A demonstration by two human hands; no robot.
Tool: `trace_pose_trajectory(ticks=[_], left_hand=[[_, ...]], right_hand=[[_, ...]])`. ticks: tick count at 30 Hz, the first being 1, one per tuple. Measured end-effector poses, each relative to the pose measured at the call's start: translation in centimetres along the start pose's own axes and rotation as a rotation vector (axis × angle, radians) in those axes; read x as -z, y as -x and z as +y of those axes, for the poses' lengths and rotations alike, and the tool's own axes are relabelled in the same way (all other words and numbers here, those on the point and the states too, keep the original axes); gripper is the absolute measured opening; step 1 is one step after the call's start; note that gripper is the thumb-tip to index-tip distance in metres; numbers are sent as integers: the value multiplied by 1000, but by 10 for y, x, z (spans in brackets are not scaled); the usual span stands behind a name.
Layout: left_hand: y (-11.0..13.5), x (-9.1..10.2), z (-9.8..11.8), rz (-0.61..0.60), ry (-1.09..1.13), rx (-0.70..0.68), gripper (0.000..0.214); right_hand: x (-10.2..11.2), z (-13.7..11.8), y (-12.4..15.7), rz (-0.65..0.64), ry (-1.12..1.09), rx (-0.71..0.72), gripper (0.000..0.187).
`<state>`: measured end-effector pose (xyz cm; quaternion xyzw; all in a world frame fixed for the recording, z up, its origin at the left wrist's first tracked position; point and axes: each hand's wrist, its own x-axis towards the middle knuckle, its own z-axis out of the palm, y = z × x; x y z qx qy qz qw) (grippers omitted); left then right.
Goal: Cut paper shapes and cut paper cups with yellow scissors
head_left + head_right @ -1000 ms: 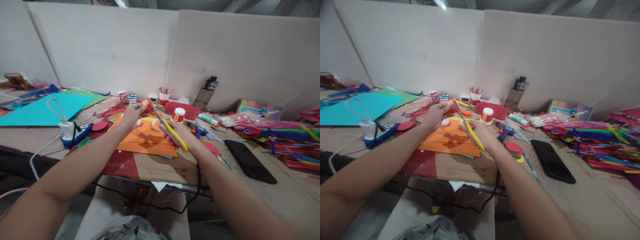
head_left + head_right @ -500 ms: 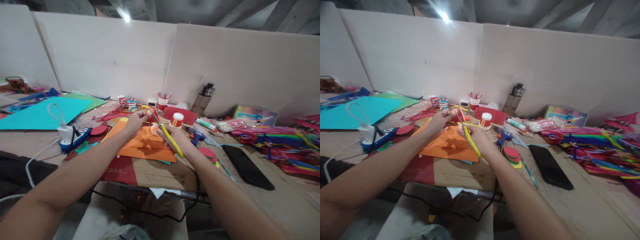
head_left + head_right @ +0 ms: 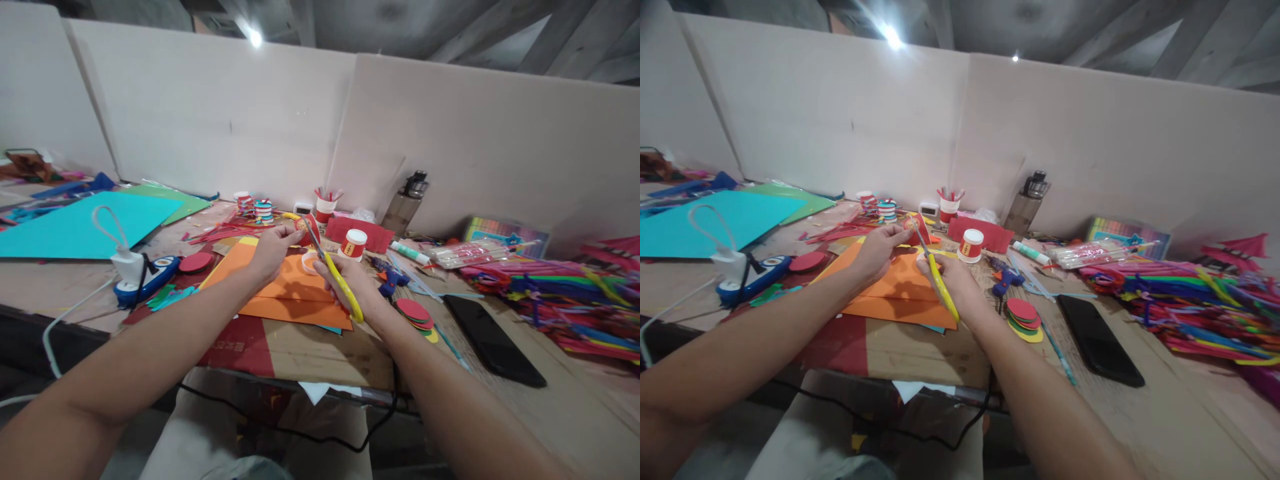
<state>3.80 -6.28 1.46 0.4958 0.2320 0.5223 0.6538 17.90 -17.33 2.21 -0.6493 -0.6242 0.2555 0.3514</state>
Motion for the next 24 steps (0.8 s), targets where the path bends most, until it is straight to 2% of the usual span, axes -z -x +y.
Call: trace_pose_trajectory(ticks=[4,7,10,14,19,24], left_hand=[[0,0,-1,-44,31,-3,31],[1,3,3,-89,66,65,31],[-1,7,6,-41,88,122,29],[-8,11,3,22,133,117,20],[-13,9,-1,12,244,112,13],[-11,10,3,-25,205,206,14]], right_hand=[[-1,0,1,10,-31,-6,50],[0,0,2,-21,-55,-19,49],[1,-2,2,-69,-56,-31,47],[3,-4,2,-86,-38,-29,48],[7,-5,4,-104,-35,-27,51],[10,-6,6,-101,-34,-52,53]])
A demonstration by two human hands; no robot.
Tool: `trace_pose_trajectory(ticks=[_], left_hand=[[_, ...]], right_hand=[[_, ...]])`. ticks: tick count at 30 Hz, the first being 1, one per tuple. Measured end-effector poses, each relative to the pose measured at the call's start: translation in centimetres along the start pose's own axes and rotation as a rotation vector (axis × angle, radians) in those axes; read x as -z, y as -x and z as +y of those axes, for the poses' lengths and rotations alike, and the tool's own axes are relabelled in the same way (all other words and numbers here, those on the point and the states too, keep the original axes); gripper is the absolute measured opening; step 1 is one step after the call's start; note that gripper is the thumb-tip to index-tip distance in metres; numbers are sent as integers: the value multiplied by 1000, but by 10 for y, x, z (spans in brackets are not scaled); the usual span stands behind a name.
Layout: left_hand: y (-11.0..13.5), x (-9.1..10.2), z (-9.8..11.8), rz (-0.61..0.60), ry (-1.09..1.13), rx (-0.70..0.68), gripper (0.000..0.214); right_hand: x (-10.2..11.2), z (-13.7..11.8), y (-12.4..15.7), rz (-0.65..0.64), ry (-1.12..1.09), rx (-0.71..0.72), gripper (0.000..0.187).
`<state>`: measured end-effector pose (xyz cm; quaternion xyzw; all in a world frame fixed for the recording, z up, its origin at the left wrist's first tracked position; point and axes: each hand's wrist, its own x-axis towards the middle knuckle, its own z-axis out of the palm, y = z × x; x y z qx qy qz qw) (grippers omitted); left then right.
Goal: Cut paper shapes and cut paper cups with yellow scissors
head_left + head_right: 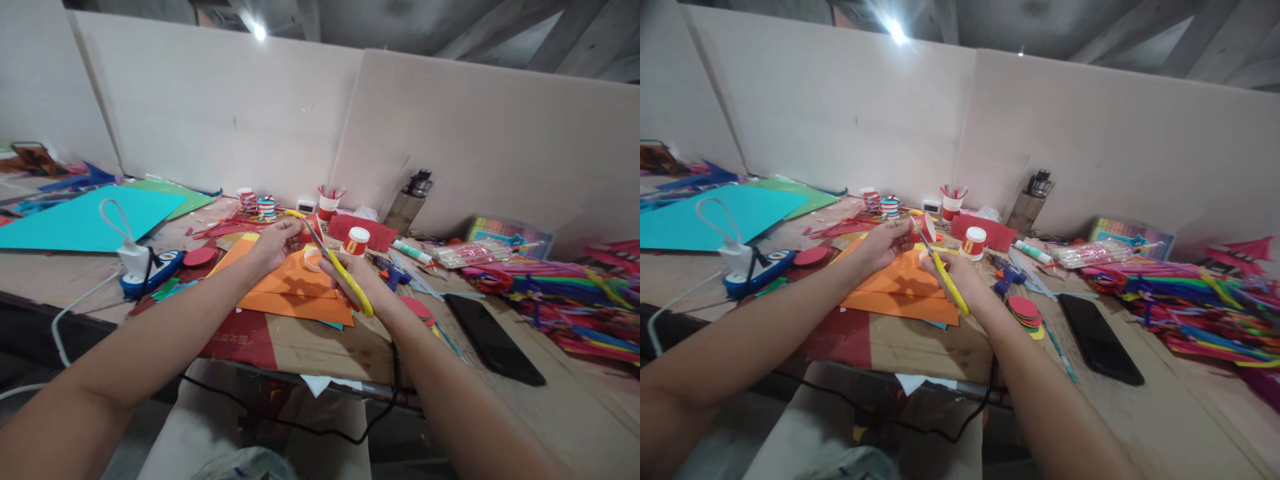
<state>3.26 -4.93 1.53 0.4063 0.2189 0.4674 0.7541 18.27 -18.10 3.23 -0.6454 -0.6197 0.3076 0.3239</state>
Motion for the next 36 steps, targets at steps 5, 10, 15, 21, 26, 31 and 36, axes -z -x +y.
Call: trace_pose_trajectory(ticks=[5,10,15,21,26,31,36], left_hand=[[3,-1,5,-26,-68,28,18],[5,-8,11,56,-43,-48,14],[6,-12,9,118,-10,-63,8],[6,-14,11,116,-29,-62,13],[6,-15,18,148,-88,-105,13],[11,-19,18,155,-79,-126,11],[9,-20,18,145,-85,-134,11]], right_hand=[[1,-1,0,-2,18,25,51],[-1,1,-2,32,10,60,50],[-4,-1,-1,24,-13,14,52],[-8,0,-2,34,-80,-30,47],[-8,-2,1,32,-48,-4,47],[-9,-3,1,32,-78,-20,47],[-13,-3,0,54,-69,-32,45]])
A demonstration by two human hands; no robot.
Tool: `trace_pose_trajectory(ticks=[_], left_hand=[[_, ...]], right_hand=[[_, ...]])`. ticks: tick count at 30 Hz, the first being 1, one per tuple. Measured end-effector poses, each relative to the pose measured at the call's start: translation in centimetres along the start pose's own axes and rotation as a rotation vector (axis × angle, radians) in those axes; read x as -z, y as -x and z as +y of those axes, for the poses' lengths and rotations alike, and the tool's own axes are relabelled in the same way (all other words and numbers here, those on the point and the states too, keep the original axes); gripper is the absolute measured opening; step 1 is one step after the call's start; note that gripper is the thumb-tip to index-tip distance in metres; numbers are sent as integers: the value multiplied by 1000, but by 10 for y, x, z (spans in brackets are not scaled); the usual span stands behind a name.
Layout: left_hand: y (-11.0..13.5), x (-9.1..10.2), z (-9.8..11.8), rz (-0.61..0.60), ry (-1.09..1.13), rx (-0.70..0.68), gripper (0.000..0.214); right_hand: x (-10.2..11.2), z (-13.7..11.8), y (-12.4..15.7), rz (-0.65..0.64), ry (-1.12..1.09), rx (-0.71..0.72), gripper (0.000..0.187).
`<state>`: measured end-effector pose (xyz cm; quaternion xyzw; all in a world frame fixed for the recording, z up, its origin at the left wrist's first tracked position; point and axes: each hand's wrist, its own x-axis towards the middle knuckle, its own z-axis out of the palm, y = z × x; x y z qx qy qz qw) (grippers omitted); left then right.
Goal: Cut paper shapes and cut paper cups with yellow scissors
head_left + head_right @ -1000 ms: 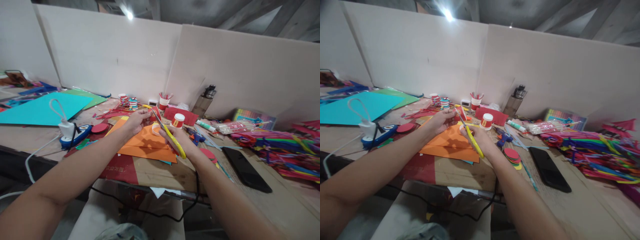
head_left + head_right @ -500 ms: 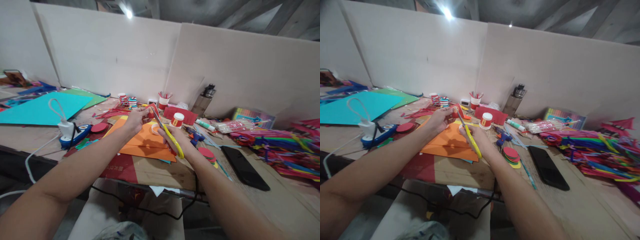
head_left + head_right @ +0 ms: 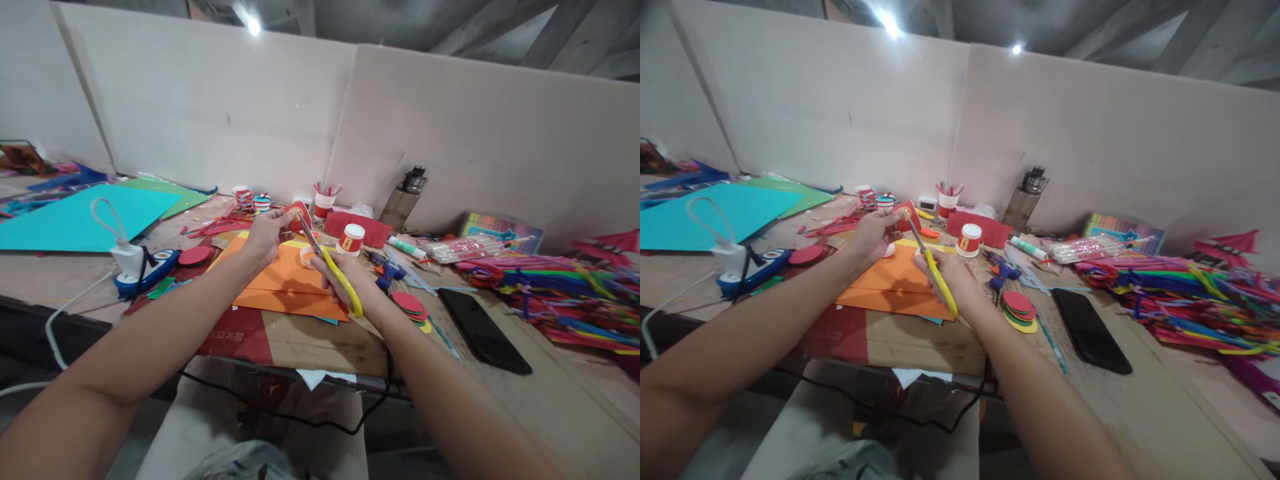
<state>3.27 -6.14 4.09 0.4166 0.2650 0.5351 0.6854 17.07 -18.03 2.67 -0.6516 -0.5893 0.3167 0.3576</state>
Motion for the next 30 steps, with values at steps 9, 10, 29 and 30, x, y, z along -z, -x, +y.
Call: trace_pose_trajectory(ticks=[9,10,29,30], left_hand=[[-8,-1,-1,-35,-81,-31,16],[-9,-1,0,-37,-93,-37,17],[-28,-10,0,-96,-111,-48,21],[-28,-10,-3,-71,-96,-25,19]], right_hand=[[-3,-3,2,34,27,-35,41],[-2,-3,2,38,24,-26,42],[10,-5,1,24,-85,-19,38],[10,-6,1,10,-75,-30,38]])
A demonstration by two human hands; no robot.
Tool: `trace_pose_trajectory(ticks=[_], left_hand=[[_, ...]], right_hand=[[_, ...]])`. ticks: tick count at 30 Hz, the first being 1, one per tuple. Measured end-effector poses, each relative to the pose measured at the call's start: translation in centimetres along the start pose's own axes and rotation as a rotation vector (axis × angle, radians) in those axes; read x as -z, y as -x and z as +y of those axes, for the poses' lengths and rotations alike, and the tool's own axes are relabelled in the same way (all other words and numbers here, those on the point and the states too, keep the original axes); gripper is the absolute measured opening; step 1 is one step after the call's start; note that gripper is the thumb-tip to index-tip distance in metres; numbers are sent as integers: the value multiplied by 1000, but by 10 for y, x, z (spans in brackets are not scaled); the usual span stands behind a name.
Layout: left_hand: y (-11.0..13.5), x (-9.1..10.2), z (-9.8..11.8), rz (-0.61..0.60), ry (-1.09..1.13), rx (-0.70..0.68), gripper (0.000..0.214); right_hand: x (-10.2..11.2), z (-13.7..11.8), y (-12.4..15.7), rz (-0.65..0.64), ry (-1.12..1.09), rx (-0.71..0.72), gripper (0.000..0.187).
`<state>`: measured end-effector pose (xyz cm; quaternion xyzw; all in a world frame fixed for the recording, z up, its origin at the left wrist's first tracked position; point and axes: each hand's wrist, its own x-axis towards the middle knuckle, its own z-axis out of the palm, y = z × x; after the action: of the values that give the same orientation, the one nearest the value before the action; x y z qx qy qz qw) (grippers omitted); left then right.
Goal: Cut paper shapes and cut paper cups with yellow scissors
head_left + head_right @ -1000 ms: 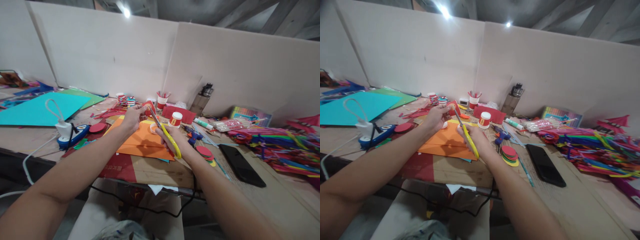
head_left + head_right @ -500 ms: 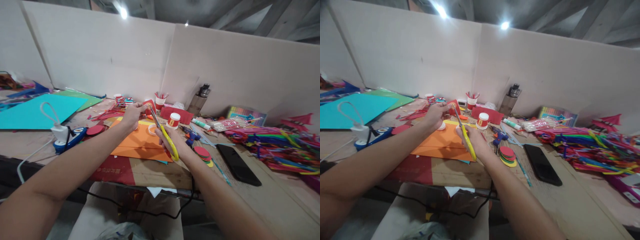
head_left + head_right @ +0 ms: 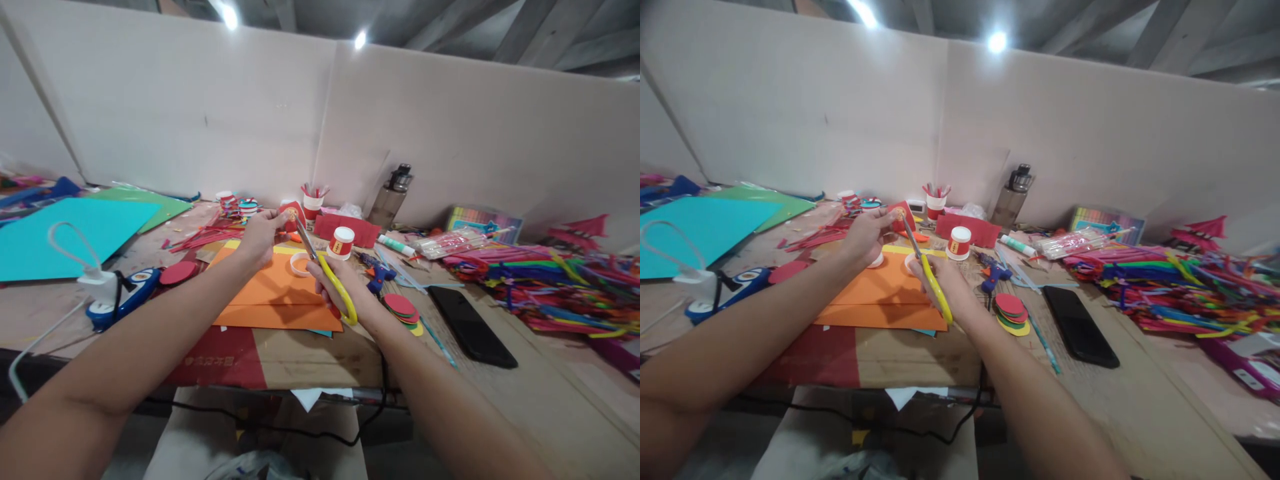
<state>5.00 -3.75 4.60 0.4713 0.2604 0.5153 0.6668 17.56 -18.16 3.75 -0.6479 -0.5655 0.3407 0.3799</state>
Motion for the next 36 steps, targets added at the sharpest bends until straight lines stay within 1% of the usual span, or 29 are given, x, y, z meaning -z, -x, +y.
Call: trace_pose_trajectory(ticks=[3,7,10,14,17,21,24,28,32,36], left_hand=[[0,1,-7,56,42,51,15],[1,3,-11,34,86,40,14],[1,4,-12,28,116,20,11],[-1,5,-11,47,132,20,13],[-3,7,-11,67,133,29,15],[-5,9,-12,57,123,35,12],[-5,9,-11,65,120,44,12],[-2,6,-7,85,116,76,15],[0,6,-5,83,110,85,20],[-2,8,-7,72,96,99,20]], right_hand=[[-2,-2,-1,-2,36,-37,40],[-8,0,-7,31,28,-75,42],[-13,0,-10,20,-25,-101,42],[-19,-1,-12,11,-29,-98,40],[-23,-1,-13,33,-11,-93,40],[-26,-1,-15,55,28,-79,38],[-25,-3,-15,81,74,-66,35],[-23,-4,-15,71,92,-36,32],[-21,-1,-18,71,132,-11,32],[-20,2,-18,92,187,-2,34]])
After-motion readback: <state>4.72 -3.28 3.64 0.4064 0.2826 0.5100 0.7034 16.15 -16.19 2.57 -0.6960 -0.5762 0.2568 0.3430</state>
